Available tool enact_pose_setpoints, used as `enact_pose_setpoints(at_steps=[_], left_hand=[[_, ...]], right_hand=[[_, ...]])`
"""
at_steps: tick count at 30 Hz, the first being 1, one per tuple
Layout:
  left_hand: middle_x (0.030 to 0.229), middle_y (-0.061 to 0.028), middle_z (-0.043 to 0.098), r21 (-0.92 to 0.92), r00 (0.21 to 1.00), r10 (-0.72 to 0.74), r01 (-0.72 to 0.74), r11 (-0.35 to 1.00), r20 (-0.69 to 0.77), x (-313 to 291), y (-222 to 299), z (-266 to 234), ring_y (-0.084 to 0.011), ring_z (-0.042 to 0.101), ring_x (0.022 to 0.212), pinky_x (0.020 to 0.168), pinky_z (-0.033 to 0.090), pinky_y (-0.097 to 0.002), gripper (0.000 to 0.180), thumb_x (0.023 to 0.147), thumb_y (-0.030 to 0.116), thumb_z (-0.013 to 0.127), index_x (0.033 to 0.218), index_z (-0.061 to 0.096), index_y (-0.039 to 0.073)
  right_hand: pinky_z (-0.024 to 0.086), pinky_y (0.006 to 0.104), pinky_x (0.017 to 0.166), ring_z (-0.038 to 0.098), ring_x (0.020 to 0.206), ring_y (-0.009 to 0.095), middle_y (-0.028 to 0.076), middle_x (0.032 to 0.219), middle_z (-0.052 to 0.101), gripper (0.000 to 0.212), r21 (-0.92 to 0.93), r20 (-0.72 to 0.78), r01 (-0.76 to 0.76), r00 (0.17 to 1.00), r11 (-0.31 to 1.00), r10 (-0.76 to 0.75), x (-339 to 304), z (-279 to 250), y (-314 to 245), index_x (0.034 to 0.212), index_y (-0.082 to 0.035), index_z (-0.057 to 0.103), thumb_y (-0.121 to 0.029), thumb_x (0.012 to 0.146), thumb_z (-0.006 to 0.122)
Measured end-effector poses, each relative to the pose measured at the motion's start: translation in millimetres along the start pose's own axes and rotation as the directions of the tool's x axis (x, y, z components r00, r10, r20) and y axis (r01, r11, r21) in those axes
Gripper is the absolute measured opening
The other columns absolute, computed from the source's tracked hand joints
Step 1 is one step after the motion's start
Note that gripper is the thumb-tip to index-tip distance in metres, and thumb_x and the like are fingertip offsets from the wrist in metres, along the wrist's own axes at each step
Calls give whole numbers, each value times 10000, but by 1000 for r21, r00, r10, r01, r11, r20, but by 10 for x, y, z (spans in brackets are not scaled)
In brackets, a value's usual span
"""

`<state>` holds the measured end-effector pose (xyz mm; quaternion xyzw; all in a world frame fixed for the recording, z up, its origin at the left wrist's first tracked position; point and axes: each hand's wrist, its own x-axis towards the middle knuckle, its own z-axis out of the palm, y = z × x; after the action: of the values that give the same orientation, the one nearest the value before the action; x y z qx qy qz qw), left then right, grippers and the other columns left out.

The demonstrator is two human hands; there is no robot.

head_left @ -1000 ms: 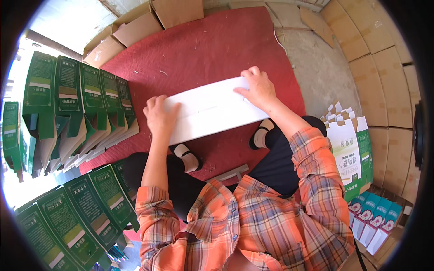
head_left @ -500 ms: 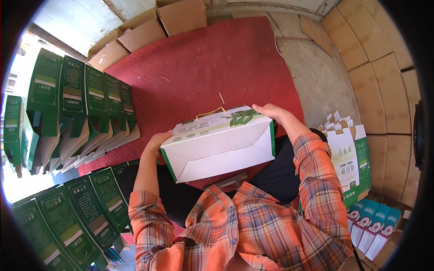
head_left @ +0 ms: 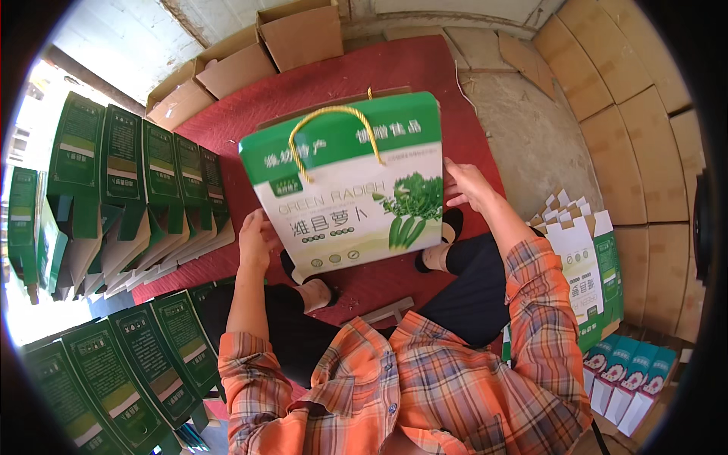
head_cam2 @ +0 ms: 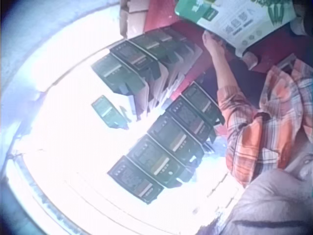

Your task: Manually folding and assembling green and white cardboard packaging boxes.

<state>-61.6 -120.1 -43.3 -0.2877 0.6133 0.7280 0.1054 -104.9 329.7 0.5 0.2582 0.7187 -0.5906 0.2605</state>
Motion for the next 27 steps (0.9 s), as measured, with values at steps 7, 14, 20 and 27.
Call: enact_pose_setpoints(at_steps=[7,14,20,27], left_hand=[[1081,-120,641,85,994,-110,109,990,-3,55,-113,5,-252,622,955,796,546,-435,377,920,329,569,1140,606,25],[1019,-112,676,273,981,-191,178,946,22,103,-287,-50,-217,648,870,726,531,-330,376,922,292,582,1155,624,-1],[901,-55,680,382,995,96,-91,920,6,251,-309,-181,-138,644,714,573,503,-248,330,866,122,661,1174,636,3],[849,-9,647,178,970,236,-243,953,64,36,38,90,-85,626,716,556,484,-224,390,883,125,658,1255,588,33]], right_hand=[[557,404,734,635,978,256,121,1151,639,396,-46,124,14,992,999,-8,91,-7,294,1249,-38,563,-315,968,528],[539,405,700,646,926,233,89,1105,666,348,-275,72,9,997,961,12,306,25,497,1237,-106,613,-173,896,605],[526,361,601,649,802,208,112,945,690,268,-344,25,45,999,938,-39,272,85,306,1133,-34,655,-112,897,554],[472,297,482,596,570,157,78,762,655,258,-138,-94,259,958,956,-273,233,134,313,1097,-4,650,-154,972,480]])
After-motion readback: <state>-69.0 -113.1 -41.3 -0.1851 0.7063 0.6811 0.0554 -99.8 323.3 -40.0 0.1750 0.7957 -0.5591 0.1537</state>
